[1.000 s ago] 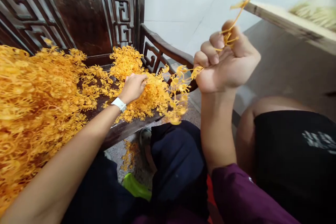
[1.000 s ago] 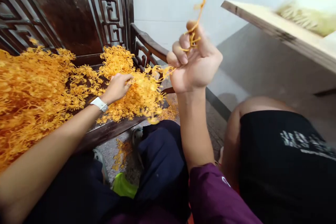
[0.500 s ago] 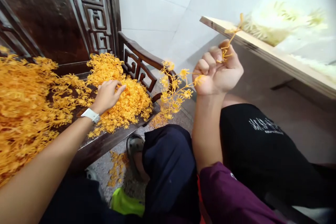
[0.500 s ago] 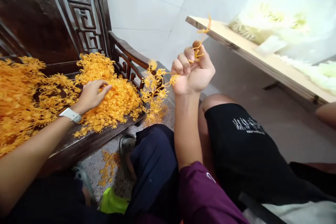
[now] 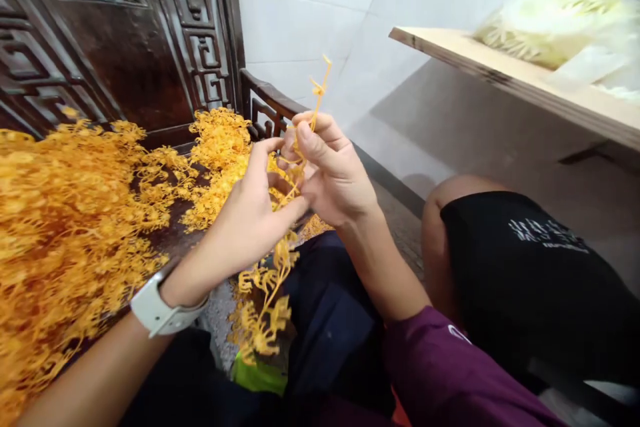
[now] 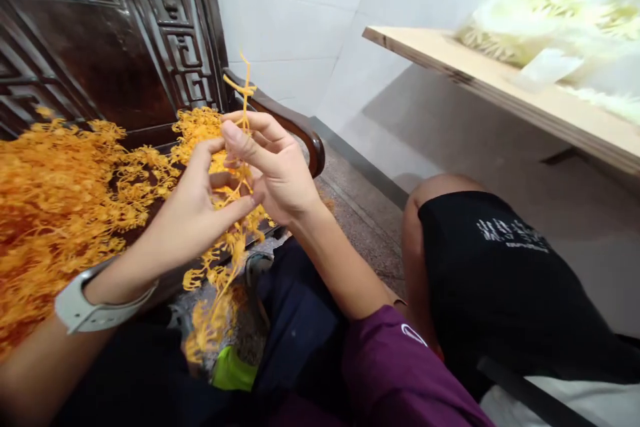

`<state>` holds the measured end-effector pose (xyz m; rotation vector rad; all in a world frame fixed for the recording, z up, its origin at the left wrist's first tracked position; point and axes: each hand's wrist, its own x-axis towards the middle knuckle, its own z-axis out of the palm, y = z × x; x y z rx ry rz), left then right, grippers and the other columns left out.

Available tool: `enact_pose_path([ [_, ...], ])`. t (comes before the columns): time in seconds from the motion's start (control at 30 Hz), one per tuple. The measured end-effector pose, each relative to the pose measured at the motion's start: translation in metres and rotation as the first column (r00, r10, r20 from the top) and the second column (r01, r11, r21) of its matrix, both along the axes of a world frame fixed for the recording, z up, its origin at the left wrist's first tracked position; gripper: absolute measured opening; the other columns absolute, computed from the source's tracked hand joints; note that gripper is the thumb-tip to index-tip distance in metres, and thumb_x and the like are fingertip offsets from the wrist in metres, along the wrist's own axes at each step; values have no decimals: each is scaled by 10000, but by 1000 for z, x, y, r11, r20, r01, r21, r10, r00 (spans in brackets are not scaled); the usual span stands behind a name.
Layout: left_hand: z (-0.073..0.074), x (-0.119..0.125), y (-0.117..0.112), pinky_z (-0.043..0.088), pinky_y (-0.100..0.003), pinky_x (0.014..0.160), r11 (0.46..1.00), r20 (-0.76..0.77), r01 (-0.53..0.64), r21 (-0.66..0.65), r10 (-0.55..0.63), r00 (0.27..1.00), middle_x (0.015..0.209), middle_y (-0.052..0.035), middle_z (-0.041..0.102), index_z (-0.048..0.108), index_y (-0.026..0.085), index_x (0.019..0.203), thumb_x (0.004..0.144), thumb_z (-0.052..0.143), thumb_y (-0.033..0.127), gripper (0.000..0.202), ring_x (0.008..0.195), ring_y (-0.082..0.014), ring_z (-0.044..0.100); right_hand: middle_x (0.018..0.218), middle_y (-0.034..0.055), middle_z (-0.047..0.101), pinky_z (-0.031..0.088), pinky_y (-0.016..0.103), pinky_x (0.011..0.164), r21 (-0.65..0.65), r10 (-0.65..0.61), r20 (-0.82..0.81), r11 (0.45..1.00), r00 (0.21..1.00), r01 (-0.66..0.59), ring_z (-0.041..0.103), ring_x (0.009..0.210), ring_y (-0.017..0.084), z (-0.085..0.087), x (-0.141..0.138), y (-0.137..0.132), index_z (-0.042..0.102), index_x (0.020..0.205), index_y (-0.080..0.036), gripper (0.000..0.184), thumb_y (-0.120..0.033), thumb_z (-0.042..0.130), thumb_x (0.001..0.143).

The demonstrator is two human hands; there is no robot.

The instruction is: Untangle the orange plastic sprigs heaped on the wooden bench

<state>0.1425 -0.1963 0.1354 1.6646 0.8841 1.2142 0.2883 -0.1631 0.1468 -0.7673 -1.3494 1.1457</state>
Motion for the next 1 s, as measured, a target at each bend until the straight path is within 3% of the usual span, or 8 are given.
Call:
enact_pose_path([
  [0.07, 0, -10, -12, 486, -264, 522, 991, 19, 15, -131, -13, 1000, 819, 19, 723, 499, 283, 1441, 938, 810, 236, 594, 654, -164, 696, 959, 25, 645, 514, 296, 679, -19, 24, -2, 1000, 1000, -24, 578, 826, 166, -3, -6, 3, 685, 1097, -281, 410, -600, 815, 874],
  [0.17, 8, -32, -19, 352, -230, 409, 975, 49, -35, -219, 47, 998, 564, 60, 617, 615, 235, 1217, 992, 744, 276, 263, 423, -116, 521, 901, 3, 628, 479, 274, 646, -47, 118, -30, 992, 993, -119, 528, 750, 134, -7, -17, 10, 719, 1113, -263, 428, -600, 830, 875],
  [0.27, 17, -58, -22, 303, -207, 400, 977, 42, -94, -192, 104, 994, 513, 43, 599, 661, 202, 932, 955, 801, 321, 185, 404, -88, 471, 878, -10, 626, 486, 253, 653, -102, 272, -124, 953, 954, -285, 506, 716, 109, -11, -31, 14, 753, 1130, -240, 432, -535, 891, 845],
  [0.43, 17, -96, -26, 342, -200, 441, 951, -27, -288, -116, 287, 958, 530, 37, 590, 757, 191, 932, 968, 788, 312, 130, 441, -82, 485, 902, -11, 697, 526, 231, 699, -188, 445, -284, 842, 849, -505, 576, 735, 87, -17, -58, 16, 802, 1077, -207, 410, -340, 1000, 745],
  [0.53, 14, -115, -27, 343, -190, 435, 904, 0, -420, -87, 421, 907, 538, 38, 588, 794, 192, 948, 932, 817, 264, 77, 444, -78, 481, 861, -19, 713, 513, 232, 665, -197, 421, -304, 850, 855, -488, 587, 700, 82, -22, -67, 21, 801, 960, -200, 368, -294, 1031, 689],
  [0.7, 8, -144, -25, 340, -174, 416, 866, 13, -488, -108, 492, 870, 525, 44, 557, 798, 181, 843, 860, 846, 232, 73, 429, -67, 446, 858, -2, 722, 464, 262, 662, -84, 414, -79, 904, 907, -420, 569, 712, 92, -33, -70, 36, 814, 944, -184, 226, -345, 931, 835],
  [0.83, 2, -151, -28, 313, -195, 425, 839, -197, -542, -54, 523, 829, 568, 29, 620, 827, 191, 854, 842, 859, 275, 91, 450, -74, 453, 920, 39, 750, 483, 331, 776, 218, 205, 316, 935, 926, -281, 631, 826, 150, -40, -75, 49, 784, 901, -169, 90, -252, 801, 931],
  [1.0, -3, -151, -40, 227, -234, 444, 822, -305, -568, 39, 551, 777, 668, 17, 686, 805, 215, 802, 847, 864, 283, 101, 518, -84, 459, 942, 66, 731, 493, 384, 887, 539, -175, 601, 809, 780, -234, 657, 948, 213, -46, -79, 81, 737, 889, -178, 199, -50, 596, 947],
])
